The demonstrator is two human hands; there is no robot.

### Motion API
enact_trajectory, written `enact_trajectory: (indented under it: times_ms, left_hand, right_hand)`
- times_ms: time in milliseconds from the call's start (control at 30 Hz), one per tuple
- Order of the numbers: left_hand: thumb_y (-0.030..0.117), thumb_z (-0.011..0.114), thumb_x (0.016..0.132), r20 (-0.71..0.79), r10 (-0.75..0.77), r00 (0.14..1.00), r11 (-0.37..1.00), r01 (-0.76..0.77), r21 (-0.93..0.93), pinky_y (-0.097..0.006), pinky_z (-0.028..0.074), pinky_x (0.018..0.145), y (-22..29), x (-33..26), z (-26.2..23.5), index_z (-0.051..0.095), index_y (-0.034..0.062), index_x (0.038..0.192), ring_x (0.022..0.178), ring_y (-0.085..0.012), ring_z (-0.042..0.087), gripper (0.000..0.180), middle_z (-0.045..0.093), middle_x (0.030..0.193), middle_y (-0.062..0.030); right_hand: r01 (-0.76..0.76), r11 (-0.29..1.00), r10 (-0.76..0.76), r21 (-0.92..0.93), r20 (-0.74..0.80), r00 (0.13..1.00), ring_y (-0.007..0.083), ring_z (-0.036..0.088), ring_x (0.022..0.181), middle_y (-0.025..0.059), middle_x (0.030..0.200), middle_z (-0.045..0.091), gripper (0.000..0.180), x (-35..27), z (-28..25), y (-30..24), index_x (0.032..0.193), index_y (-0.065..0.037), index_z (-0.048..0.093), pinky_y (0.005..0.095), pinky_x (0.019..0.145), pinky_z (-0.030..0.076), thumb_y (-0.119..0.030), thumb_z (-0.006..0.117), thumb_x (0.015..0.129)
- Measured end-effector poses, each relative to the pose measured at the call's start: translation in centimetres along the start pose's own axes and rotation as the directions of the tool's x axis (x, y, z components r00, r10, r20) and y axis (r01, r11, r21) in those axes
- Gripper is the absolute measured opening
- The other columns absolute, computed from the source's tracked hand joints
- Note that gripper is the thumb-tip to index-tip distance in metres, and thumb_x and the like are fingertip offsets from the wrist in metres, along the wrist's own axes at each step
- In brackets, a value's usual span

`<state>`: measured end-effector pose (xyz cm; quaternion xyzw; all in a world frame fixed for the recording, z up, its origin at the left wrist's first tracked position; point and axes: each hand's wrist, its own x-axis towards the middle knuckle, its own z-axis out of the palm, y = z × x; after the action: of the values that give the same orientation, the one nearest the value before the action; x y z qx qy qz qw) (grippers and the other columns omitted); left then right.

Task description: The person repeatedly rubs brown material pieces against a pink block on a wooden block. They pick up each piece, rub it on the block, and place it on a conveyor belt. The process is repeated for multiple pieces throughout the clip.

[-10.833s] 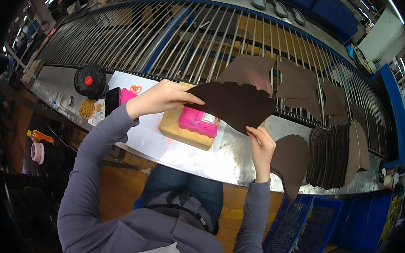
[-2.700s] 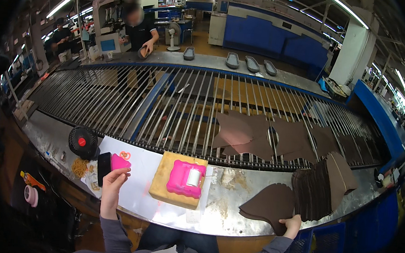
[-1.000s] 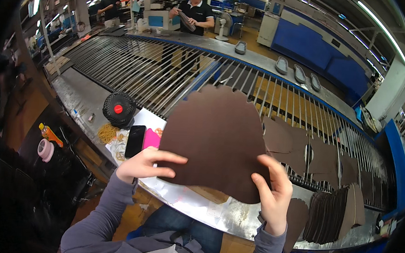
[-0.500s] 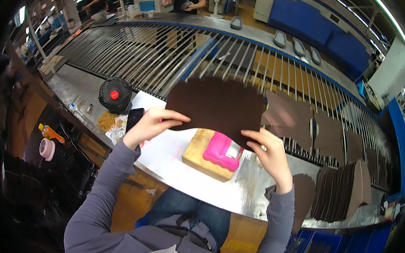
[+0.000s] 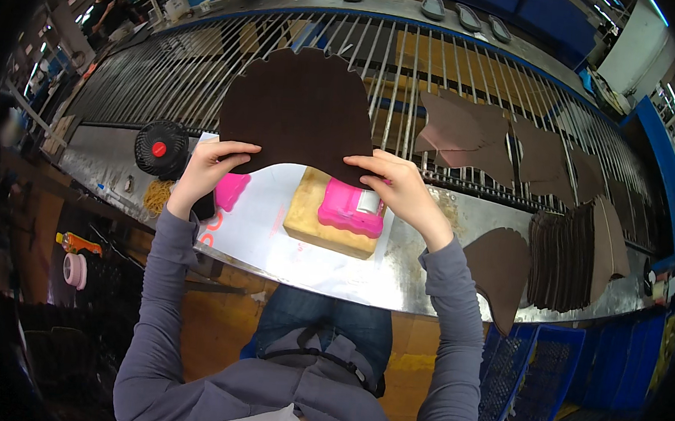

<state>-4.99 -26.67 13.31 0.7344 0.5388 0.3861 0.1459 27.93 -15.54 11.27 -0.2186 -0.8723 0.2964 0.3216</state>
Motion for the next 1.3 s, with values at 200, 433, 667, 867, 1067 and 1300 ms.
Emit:
enact_trajectory:
  times_ms: [200, 433, 667, 867, 1067, 1300]
  left_hand:
    - [0.001, 0.065, 0.086, -0.007, -0.005, 1.000, 1.000, 0.005, 0.002, -0.030, 0.051, 0.075, -0.6, -0.8, -0.6, 0.073, 0.0071, 0.111, 0.082, -0.0207, 0.067, 0.027, 0.074, 0.099, -0.0090]
    - [0.000, 0.065, 0.086, 0.004, 0.012, 1.000, 1.000, -0.012, -0.004, -0.030, 0.052, 0.075, -0.4, -0.7, 0.0, 0.073, 0.0067, 0.110, 0.084, -0.0208, 0.068, 0.027, 0.074, 0.099, -0.0099]
    - [-0.005, 0.065, 0.084, 0.036, 0.029, 0.999, 0.995, -0.025, -0.097, -0.029, 0.053, 0.079, 0.4, 0.9, 2.6, 0.074, 0.0035, 0.106, 0.089, -0.0194, 0.069, 0.025, 0.074, 0.098, -0.0101]
    - [-0.004, 0.063, 0.086, 0.129, 0.117, 0.985, 0.979, -0.092, -0.184, -0.032, 0.053, 0.080, 0.6, 2.5, 5.5, 0.073, 0.0067, 0.109, 0.092, -0.0237, 0.069, 0.027, 0.072, 0.100, -0.0112]
    - [-0.004, 0.063, 0.084, 0.239, 0.212, 0.948, 0.973, -0.180, -0.147, -0.033, 0.055, 0.082, 2.3, 4.7, 8.1, 0.073, 0.0072, 0.110, 0.093, -0.0276, 0.070, 0.030, 0.072, 0.102, -0.0125]
    - [-0.002, 0.061, 0.082, 0.380, 0.247, 0.891, 0.969, -0.232, -0.084, -0.033, 0.055, 0.085, 4.3, 6.5, 10.7, 0.073, 0.0097, 0.112, 0.095, -0.0283, 0.070, 0.034, 0.072, 0.106, -0.0122]
  right_hand:
    - [0.062, 0.998, -0.062, -0.011, -0.040, 0.997, 0.0217, 0.057, 0.072, 0.0093, 0.084, 0.061, 0.037, 0.3, 1.6, 0.3, 0.116, -0.007, 0.070, 0.0322, 0.066, 0.047, 0.004, 0.067, 0.080]
    - [0.037, 0.999, -0.038, -0.023, -0.025, 0.999, 0.0257, 0.059, 0.073, 0.0105, 0.081, 0.056, 0.038, -0.2, 1.0, 0.0, 0.117, -0.008, 0.069, 0.0352, 0.067, 0.048, 0.004, 0.065, 0.081]
    - [-0.010, 0.997, 0.002, -0.080, -0.109, 0.994, 0.0252, 0.068, 0.092, 0.0129, 0.101, 0.069, 0.033, -3.3, -0.2, 1.0, 0.110, -0.006, 0.071, 0.0294, 0.075, 0.052, 0.008, 0.066, 0.081]
    - [-0.049, 0.992, 0.021, -0.114, -0.233, 0.972, 0.0236, 0.067, 0.086, 0.0121, 0.097, 0.070, 0.031, -6.9, -0.6, 1.7, 0.109, -0.005, 0.072, 0.0288, 0.073, 0.051, 0.007, 0.067, 0.081]
    - [-0.210, 0.974, 0.170, -0.087, -0.338, 0.926, 0.0195, 0.064, 0.077, 0.0102, 0.088, 0.068, 0.028, -11.0, 0.0, 4.0, 0.106, -0.005, 0.073, 0.0284, 0.069, 0.049, 0.005, 0.070, 0.081]
    - [-0.266, 0.962, 0.210, -0.052, -0.481, 0.851, 0.0179, 0.059, 0.067, 0.0093, 0.077, 0.063, 0.026, -14.6, 0.3, 5.0, 0.104, -0.005, 0.075, 0.0295, 0.062, 0.046, 0.004, 0.071, 0.079]
